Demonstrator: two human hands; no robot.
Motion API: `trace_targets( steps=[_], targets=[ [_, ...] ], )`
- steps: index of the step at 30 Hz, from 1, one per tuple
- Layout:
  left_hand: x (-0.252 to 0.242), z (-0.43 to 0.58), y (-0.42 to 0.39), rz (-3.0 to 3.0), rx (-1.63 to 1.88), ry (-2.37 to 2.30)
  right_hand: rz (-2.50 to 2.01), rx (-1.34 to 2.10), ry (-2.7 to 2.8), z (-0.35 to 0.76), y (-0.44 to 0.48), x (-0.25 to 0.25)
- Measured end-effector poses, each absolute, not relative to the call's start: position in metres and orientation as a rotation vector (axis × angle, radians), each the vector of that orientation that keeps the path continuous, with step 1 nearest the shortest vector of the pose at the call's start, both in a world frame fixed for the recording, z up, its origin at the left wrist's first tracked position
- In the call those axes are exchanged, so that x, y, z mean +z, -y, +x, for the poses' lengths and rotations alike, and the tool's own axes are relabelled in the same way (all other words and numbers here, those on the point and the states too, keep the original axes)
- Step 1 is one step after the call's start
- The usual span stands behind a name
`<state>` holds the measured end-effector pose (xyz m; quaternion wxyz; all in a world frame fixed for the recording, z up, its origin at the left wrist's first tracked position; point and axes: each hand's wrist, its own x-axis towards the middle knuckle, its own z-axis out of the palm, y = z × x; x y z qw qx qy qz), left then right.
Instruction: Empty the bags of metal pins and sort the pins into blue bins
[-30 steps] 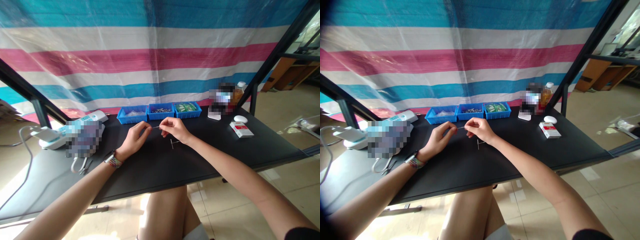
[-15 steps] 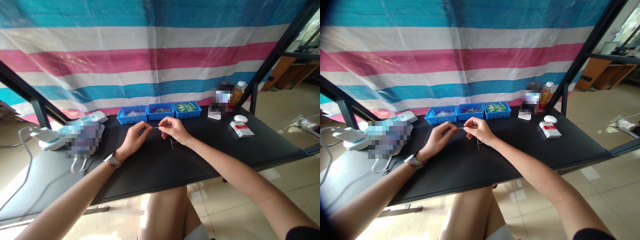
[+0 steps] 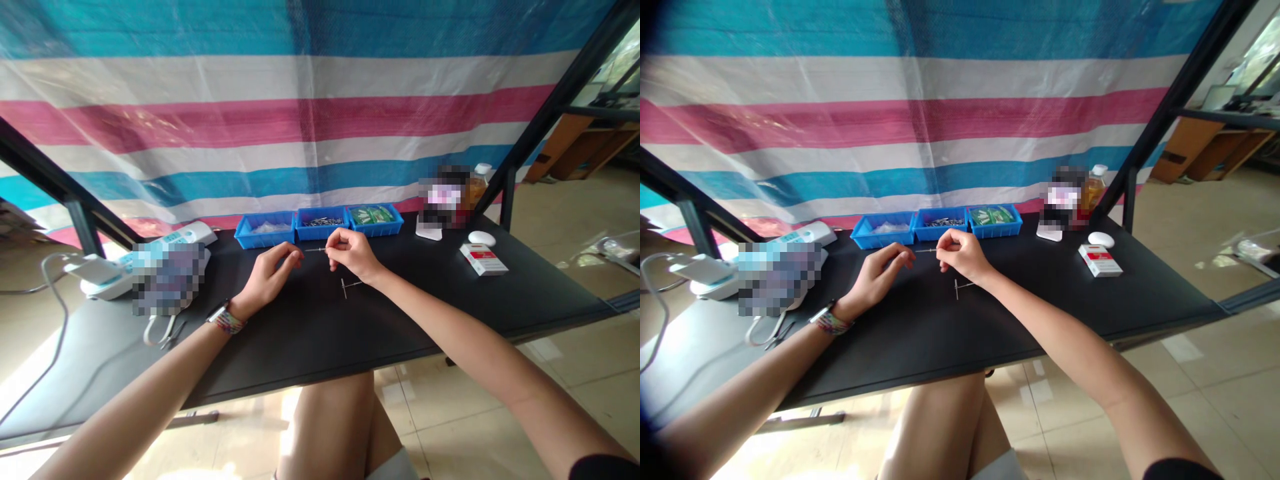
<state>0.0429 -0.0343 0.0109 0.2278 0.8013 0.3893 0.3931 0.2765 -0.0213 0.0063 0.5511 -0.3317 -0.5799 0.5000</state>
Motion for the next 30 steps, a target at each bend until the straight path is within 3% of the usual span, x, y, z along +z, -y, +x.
trace_targets(
  steps=[7, 12, 19, 30],
  targets=[
    [0.008, 0.042, 0.032, 2.206, 1.068, -1.067, -0.98, 1.088, 1.194, 0.291, -0.011, 0.006],
    [0.011, 0.043, 0.033, 2.213, 1.074, -1.075, -1.108, 1.042, 1.734, 0.316, 0.001, 0.01],
    [0.011, 0.042, 0.033, 2.247, 1.056, -1.085, -0.87, 1.124, 2.39, 0.327, 0.008, 0.021],
    [0.014, 0.043, 0.035, 2.271, 1.058, -1.072, -0.982, 1.069, 2.181, 0.322, 0.002, 0.013]
  ],
)
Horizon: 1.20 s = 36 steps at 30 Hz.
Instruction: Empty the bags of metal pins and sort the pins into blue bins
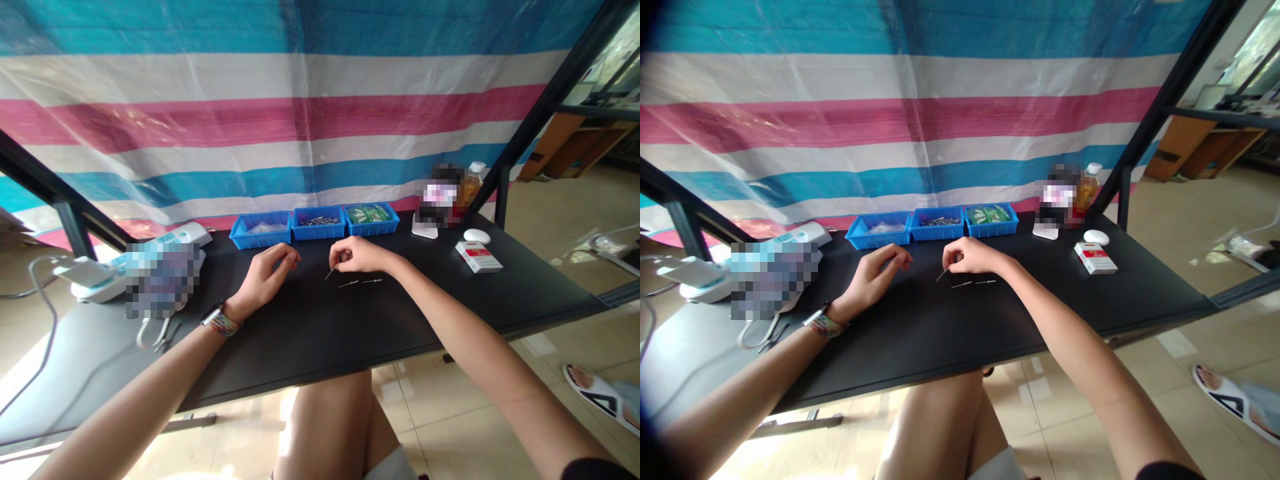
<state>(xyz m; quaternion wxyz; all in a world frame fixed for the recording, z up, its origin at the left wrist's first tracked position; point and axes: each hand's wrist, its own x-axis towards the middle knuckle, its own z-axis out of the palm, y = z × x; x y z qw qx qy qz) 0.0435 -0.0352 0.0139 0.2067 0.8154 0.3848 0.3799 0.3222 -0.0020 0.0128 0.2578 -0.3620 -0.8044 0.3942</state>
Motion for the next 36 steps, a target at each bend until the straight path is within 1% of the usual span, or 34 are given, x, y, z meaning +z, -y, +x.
trace_targets(
  steps=[5, 10, 26, 36],
  targets=[
    [0.011, 0.044, 0.036, 2.402, 1.042, -0.974, -0.86, 1.268, 1.767, 0.3, 0.015, 0.01],
    [0.006, 0.043, 0.033, 2.44, 1.049, -0.899, -0.818, 1.385, 1.621, 0.286, 0.024, 0.008],
    [0.01, 0.045, 0.036, 2.446, 1.127, -0.938, -0.801, 1.414, 1.545, 0.282, 0.025, 0.003],
    [0.009, 0.045, 0.035, 2.424, 1.068, -0.985, -0.74, 1.35, 1.5, 0.279, 0.028, 0.003]
  ],
)
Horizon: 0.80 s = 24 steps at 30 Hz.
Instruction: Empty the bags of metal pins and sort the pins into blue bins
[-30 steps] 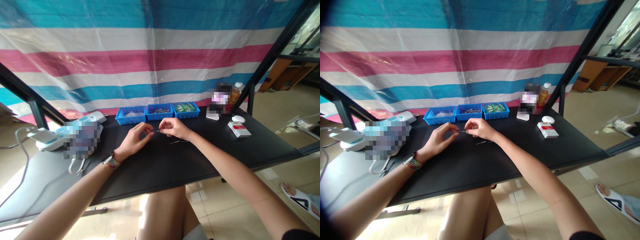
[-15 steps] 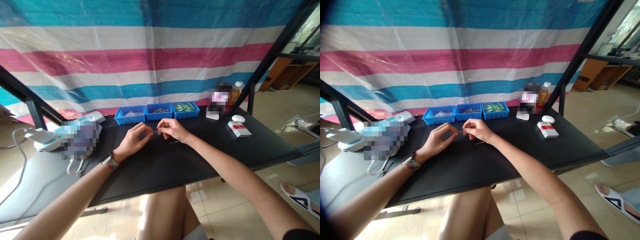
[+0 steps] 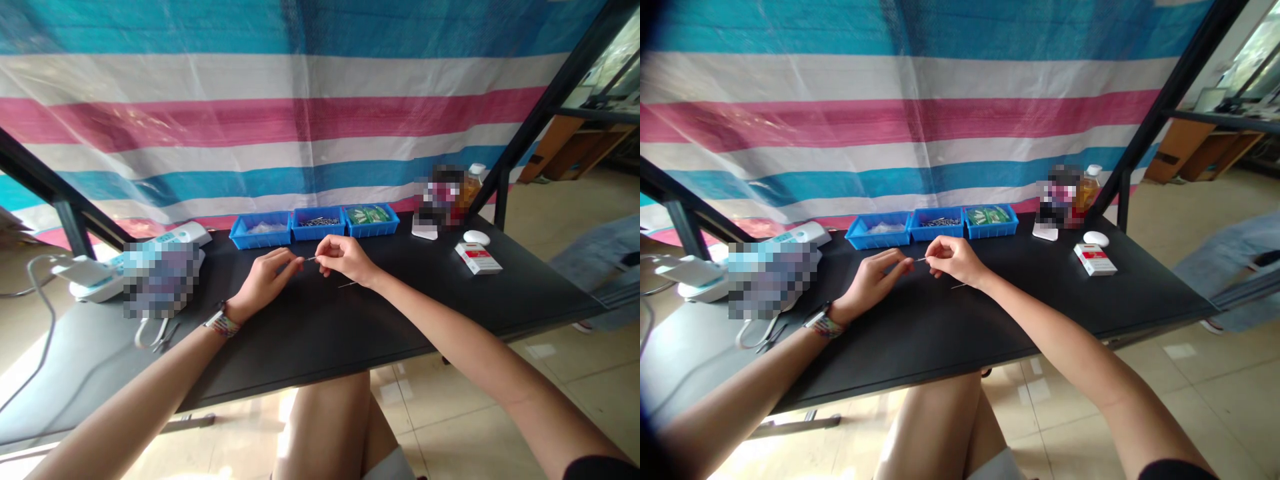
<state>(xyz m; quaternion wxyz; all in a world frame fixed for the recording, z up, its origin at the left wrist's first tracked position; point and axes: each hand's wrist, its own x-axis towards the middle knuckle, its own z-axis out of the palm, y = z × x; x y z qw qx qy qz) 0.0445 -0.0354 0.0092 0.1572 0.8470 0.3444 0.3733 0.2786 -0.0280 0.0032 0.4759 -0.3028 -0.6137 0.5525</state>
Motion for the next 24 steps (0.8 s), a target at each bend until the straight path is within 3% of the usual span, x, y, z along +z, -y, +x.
trace_targets(
  steps=[24],
  targets=[
    [0.0091, 0.0467, 0.0344, 2.399, 1.145, -1.038, -0.712, 1.324, 1.434, 0.2747, 0.0287, 0.0002]
  ],
)
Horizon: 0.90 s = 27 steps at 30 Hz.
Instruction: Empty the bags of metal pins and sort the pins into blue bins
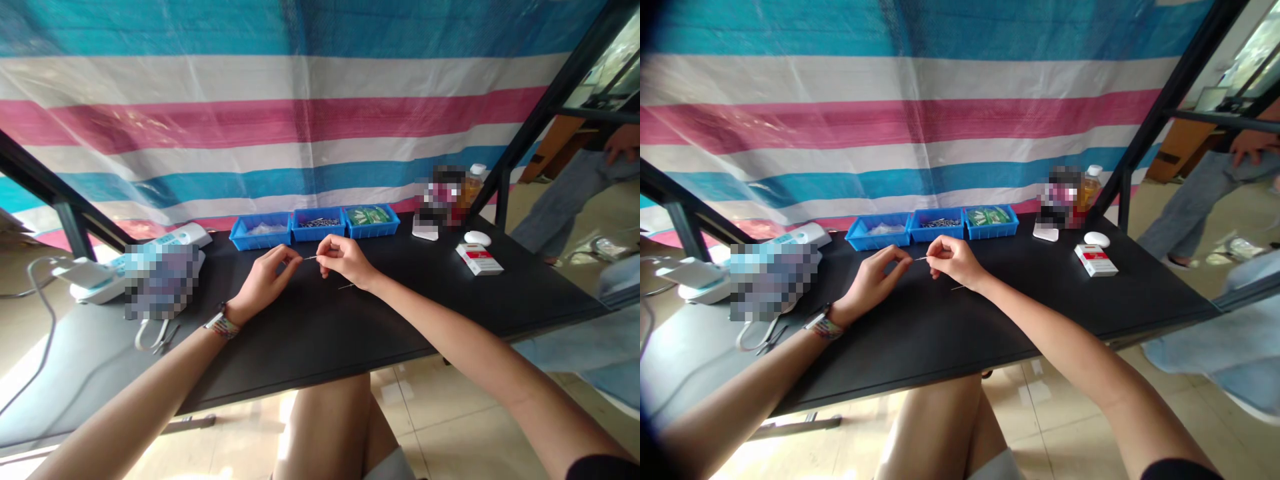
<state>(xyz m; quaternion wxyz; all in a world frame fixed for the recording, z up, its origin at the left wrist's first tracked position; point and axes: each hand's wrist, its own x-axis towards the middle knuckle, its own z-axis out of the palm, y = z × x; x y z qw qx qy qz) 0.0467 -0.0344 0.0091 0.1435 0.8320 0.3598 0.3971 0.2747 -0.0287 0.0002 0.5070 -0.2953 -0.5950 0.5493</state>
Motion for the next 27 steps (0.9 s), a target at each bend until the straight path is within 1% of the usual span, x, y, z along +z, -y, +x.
trace_targets(
  steps=[6, 9, 12, 15, 18, 24, 27],
  targets=[
    [0.009, 0.045, 0.036, 2.383, 1.106, -1.069, -0.733, 1.237, 1.516, 0.276, 0.029, 0.003],
    [0.007, 0.044, 0.036, 2.336, 1.125, -1.092, -0.765, 1.114, 1.45, 0.279, 0.014, 0.008],
    [0.004, 0.042, 0.035, 2.296, 1.137, -1.109, -0.887, 0.968, 1.316, 0.287, -0.007, 0.012],
    [0.001, 0.041, 0.034, 2.296, 1.125, -1.104, -1.06, 0.865, 1.355, 0.304, -0.02, 0.013],
    [0.001, 0.041, 0.034, 2.314, 1.122, -1.093, -1.182, 0.866, 1.629, 0.326, -0.019, 0.014],
    [0.003, 0.041, 0.035, 2.36, 1.091, -1.081, -1.144, 1.198, 2.36, 0.352, 0.002, 0.034],
    [0.003, 0.041, 0.035, 2.368, 1.089, -1.071, -1.19, 1.161, 2.543, 0.35, 0.008, 0.038]
  ],
)
